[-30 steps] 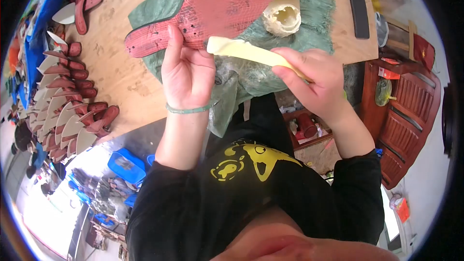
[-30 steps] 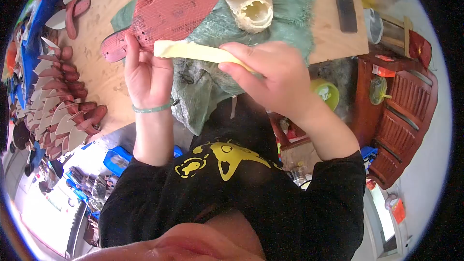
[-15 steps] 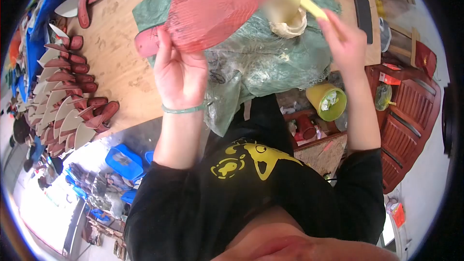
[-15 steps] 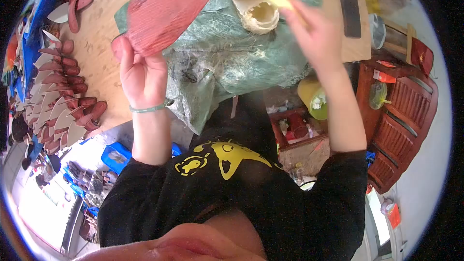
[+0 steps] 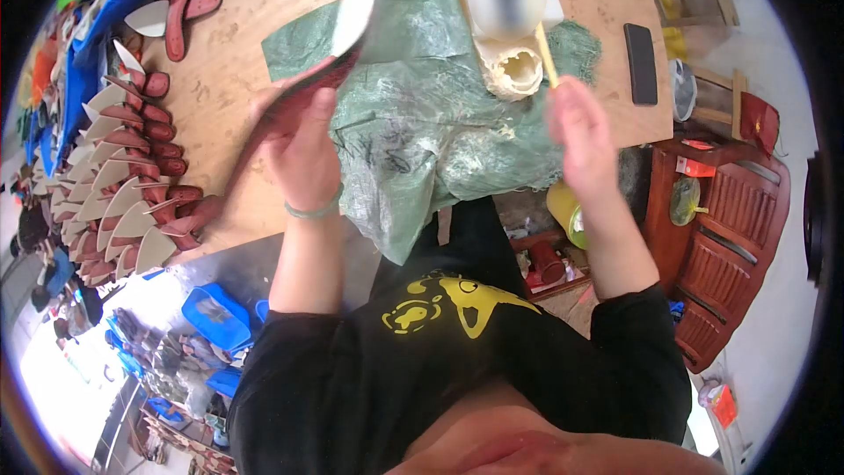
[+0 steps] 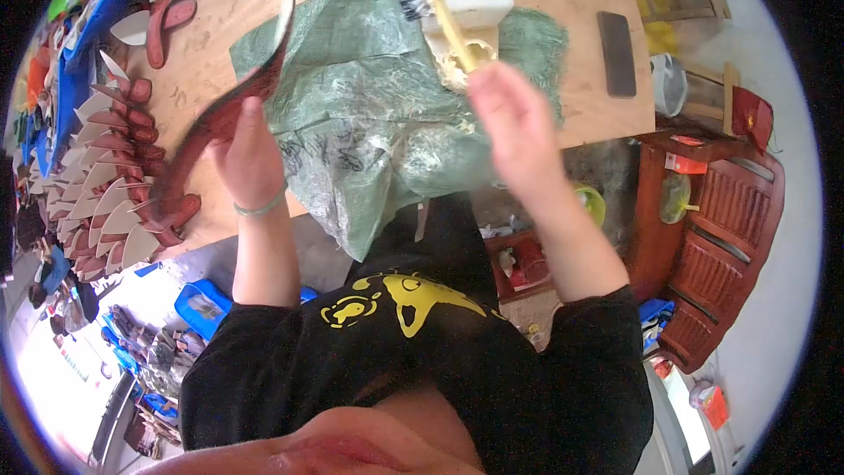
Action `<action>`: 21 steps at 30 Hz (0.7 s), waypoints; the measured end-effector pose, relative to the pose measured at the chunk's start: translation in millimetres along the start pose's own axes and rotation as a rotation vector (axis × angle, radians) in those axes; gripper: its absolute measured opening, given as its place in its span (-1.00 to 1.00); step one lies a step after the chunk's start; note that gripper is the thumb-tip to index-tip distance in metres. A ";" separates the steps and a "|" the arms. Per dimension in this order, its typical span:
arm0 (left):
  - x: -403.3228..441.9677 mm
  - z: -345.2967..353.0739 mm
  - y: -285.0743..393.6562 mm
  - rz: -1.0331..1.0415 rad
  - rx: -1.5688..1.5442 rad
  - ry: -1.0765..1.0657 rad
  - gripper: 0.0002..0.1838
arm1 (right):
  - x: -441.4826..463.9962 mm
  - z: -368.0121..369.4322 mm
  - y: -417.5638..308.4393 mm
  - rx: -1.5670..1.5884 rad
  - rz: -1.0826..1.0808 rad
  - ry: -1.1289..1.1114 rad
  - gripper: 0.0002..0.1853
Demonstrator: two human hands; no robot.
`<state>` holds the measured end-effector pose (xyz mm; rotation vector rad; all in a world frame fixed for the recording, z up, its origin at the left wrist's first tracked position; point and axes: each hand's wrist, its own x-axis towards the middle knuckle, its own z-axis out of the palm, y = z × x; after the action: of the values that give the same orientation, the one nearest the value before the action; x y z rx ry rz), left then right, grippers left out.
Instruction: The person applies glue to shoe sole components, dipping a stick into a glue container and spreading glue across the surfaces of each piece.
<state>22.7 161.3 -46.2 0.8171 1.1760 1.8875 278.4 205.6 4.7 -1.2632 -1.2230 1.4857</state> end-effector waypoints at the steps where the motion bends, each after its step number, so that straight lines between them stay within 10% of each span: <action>1: -1.1 2.9 2.7 0.050 0.090 -0.048 -0.66 | -4.9 4.8 5.7 -0.033 0.027 -0.096 -0.71; 5: -3.1 -1.0 -7.5 0.453 0.761 -0.228 -0.71 | -34.0 48.7 21.9 0.308 0.173 -0.251 -0.64; 12: -18.5 9.1 -1.6 0.363 0.890 -0.237 -0.62 | -38.3 80.2 28.2 0.422 0.195 -0.133 -0.60; 17: -39.7 19.8 9.3 -0.413 -0.105 0.240 -0.61 | -26.2 73.4 26.3 0.270 0.094 -0.158 -0.62; 20: -42.5 20.9 21.4 -0.881 -0.666 -0.109 -0.55 | -32.5 74.5 43.5 0.190 0.055 -0.233 -0.62; 21: -39.4 25.5 28.8 -0.841 -0.436 -0.181 -0.60 | -35.4 79.4 41.0 0.199 0.068 -0.233 -0.73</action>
<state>56.2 130.6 -15.2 0.1809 0.7662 1.2513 206.2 150.4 -26.5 -1.0298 -1.1545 1.7965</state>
